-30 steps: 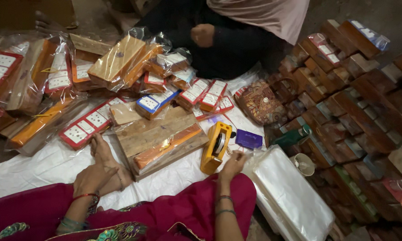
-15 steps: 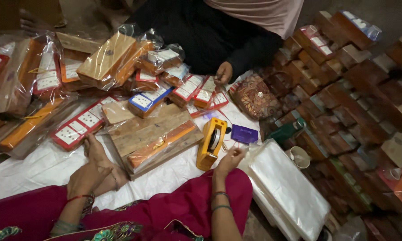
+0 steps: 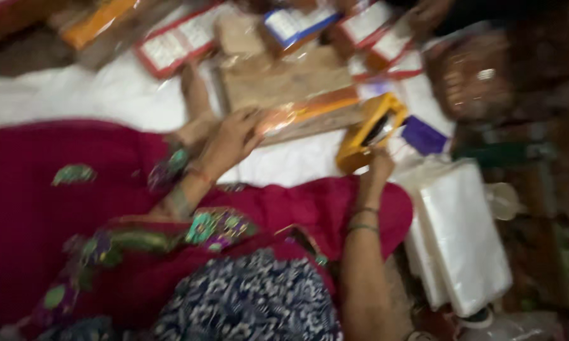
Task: The person sits on the floor and wraps small wooden items in clear plastic bags, then seals them with a handheld tape dispenser. They handle the items one at a time, placing the sealed packages onto a growing pile.
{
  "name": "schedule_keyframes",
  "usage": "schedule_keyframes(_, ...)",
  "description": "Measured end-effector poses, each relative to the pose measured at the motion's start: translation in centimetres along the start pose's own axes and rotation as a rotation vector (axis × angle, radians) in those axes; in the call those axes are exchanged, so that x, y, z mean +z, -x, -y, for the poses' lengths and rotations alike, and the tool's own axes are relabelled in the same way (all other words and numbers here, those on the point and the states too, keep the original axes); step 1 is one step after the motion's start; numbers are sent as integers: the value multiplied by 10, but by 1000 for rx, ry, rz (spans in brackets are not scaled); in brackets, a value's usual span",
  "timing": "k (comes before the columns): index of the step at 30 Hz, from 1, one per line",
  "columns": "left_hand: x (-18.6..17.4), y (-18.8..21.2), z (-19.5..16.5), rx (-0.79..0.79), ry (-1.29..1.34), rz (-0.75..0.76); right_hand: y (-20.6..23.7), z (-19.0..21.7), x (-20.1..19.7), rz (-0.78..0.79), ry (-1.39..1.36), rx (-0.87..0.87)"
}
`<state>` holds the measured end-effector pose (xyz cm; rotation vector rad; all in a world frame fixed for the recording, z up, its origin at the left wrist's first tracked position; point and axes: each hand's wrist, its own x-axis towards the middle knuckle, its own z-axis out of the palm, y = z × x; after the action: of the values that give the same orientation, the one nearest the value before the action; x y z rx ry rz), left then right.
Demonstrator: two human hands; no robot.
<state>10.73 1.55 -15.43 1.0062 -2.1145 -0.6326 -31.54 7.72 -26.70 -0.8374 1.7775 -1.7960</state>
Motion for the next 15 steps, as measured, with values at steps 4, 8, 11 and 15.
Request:
schedule_keyframes(4, -12, 4, 12, -16, 156, 12, 6, 34, 13, -109, 33, 49)
schedule_keyframes(8, -16, 2, 17, -31, 141, -45, 34, 69, 23, -225, -81, -143)
schedule_keyframes(11, -14, 1, 25, -190, 234, 4, 53, 57, 21, -360, -127, 275)
schedule_keyframes(15, -5, 2, 27, -225, 232, -8, 37, 16, 14, -206, -455, 538)
